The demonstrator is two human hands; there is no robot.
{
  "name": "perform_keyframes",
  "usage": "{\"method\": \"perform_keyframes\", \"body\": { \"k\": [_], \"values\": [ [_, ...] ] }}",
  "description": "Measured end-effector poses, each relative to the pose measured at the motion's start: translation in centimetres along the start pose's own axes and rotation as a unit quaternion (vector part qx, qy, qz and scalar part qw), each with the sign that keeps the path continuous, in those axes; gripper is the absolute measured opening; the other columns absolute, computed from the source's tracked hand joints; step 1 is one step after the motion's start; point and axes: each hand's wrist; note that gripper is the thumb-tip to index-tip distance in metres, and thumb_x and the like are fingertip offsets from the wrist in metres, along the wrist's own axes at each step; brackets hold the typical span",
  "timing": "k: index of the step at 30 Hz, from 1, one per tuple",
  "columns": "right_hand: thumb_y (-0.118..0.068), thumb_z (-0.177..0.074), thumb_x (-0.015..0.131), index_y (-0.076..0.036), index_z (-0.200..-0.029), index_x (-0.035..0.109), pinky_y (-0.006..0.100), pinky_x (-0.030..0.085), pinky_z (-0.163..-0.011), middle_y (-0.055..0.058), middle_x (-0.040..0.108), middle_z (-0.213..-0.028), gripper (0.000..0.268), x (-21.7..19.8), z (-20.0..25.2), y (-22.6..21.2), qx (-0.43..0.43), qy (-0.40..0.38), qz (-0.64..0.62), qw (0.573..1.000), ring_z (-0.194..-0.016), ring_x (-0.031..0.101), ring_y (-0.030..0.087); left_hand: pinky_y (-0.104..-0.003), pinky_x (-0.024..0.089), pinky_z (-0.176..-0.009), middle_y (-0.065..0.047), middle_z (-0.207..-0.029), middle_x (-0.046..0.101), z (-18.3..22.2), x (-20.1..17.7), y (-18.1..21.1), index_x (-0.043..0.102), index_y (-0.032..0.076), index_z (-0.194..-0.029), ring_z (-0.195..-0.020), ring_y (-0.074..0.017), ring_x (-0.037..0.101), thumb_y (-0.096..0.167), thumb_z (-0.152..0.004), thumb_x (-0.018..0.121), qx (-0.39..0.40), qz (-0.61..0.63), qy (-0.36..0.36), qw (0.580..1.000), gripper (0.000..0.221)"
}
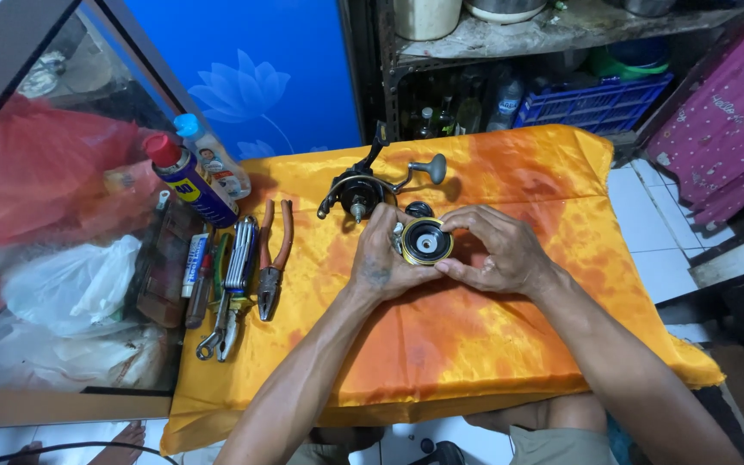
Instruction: The person is reassembling the spool and drag system of a fishing reel, including placing washers and applying lubricant.
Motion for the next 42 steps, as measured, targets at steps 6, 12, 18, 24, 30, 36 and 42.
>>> {"method": "perform_keyframes", "body": {
  "k": [6, 12, 18, 24, 30, 36, 42],
  "values": [
    [-0.037, -0.086, 0.077, -0.010, -0.109, 0.071, 0.040, 0.059, -0.083, 0.008, 0.072, -0.114, 0.036, 0.4, 0.4, 0.2, 0.010, 0.003, 0.017, 1.000, -0.100, 0.073, 0.031, -0.040, 0.055, -0.079, -0.011, -0.089, 0.057, 0.2, 0.0, 0.4, 0.062, 0.007, -0.095, -0.086, -0.0334, 0.067, 0.049, -0.052, 0.099, -0.022, -0.024, 0.009, 0.999, 0.071],
    [-0.039, -0.091, 0.069, -0.017, -0.101, 0.074, 0.041, 0.056, -0.082, 0.010, 0.067, -0.120, 0.025, 0.5, 0.1, 0.0, -0.062, -0.010, 0.076, 0.995, -0.106, 0.069, 0.035, -0.038, 0.058, -0.073, -0.007, -0.089, 0.054, 0.0, 0.2, 1.3, 0.061, 0.011, -0.096, -0.084, -0.0307, 0.066, 0.045, -0.060, 0.096, 0.012, -0.079, 0.028, 0.996, 0.061],
    [-0.047, -0.093, 0.066, -0.017, -0.102, 0.075, 0.042, 0.050, -0.095, 0.009, 0.066, -0.128, 0.033, 0.8, -0.7, -1.5, -0.086, 0.021, 0.147, 0.985, -0.119, 0.062, 0.036, -0.030, 0.058, -0.071, -0.001, -0.089, 0.053, 0.2, 0.4, 0.6, 0.061, 0.013, -0.091, -0.081, -0.0231, 0.065, 0.035, -0.067, 0.092, 0.053, -0.156, 0.064, 0.984, 0.044],
    [-0.050, -0.089, 0.067, -0.020, -0.108, 0.075, 0.042, 0.042, -0.105, 0.002, 0.064, -0.130, 0.036, 2.4, -0.2, -2.7, -0.030, 0.033, 0.186, 0.982, -0.128, 0.054, 0.031, -0.038, 0.059, -0.069, -0.003, -0.091, 0.053, 0.5, 0.0, 0.1, 0.060, 0.013, -0.094, -0.083, -0.0270, 0.066, 0.028, -0.065, 0.091, 0.061, -0.179, 0.063, 0.980, 0.045],
    [-0.046, -0.096, 0.059, -0.018, -0.120, 0.073, 0.041, 0.043, -0.103, 0.001, 0.068, -0.119, 0.040, 2.0, 0.0, -3.4, -0.083, 0.006, 0.257, 0.963, -0.123, 0.058, 0.027, -0.028, 0.058, -0.073, -0.001, -0.089, 0.054, -0.2, -0.6, 1.3, 0.060, 0.015, -0.091, -0.082, -0.0231, 0.066, 0.025, -0.069, 0.087, 0.085, -0.189, 0.083, 0.975, 0.036],
    [-0.046, -0.095, 0.058, -0.015, -0.119, 0.072, 0.044, 0.040, -0.107, 0.002, 0.069, -0.124, 0.041, 0.4, 0.1, -3.4, -0.100, -0.069, 0.255, 0.959, -0.130, 0.055, 0.029, -0.037, 0.060, -0.065, -0.001, -0.092, 0.056, 0.4, -0.2, 0.9, 0.060, 0.016, -0.092, -0.080, -0.0242, 0.068, 0.042, -0.062, 0.089, 0.101, -0.235, 0.027, 0.966, 0.050],
    [-0.034, -0.102, 0.049, -0.012, -0.123, 0.068, 0.042, 0.036, -0.115, 0.002, 0.068, -0.130, 0.037, -1.8, -0.8, -4.1, -0.166, -0.117, 0.314, 0.928, -0.134, 0.054, 0.025, -0.035, 0.060, -0.065, 0.000, -0.094, 0.054, 0.4, -0.3, 0.7, 0.061, 0.017, -0.097, -0.081, -0.0228, 0.068, 0.041, -0.068, 0.088, 0.139, -0.236, 0.023, 0.961, 0.046]
  ]
}}
Point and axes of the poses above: each hand's wrist, its own z-axis away from the middle knuckle, its own x-axis out of the palm, y = z × x
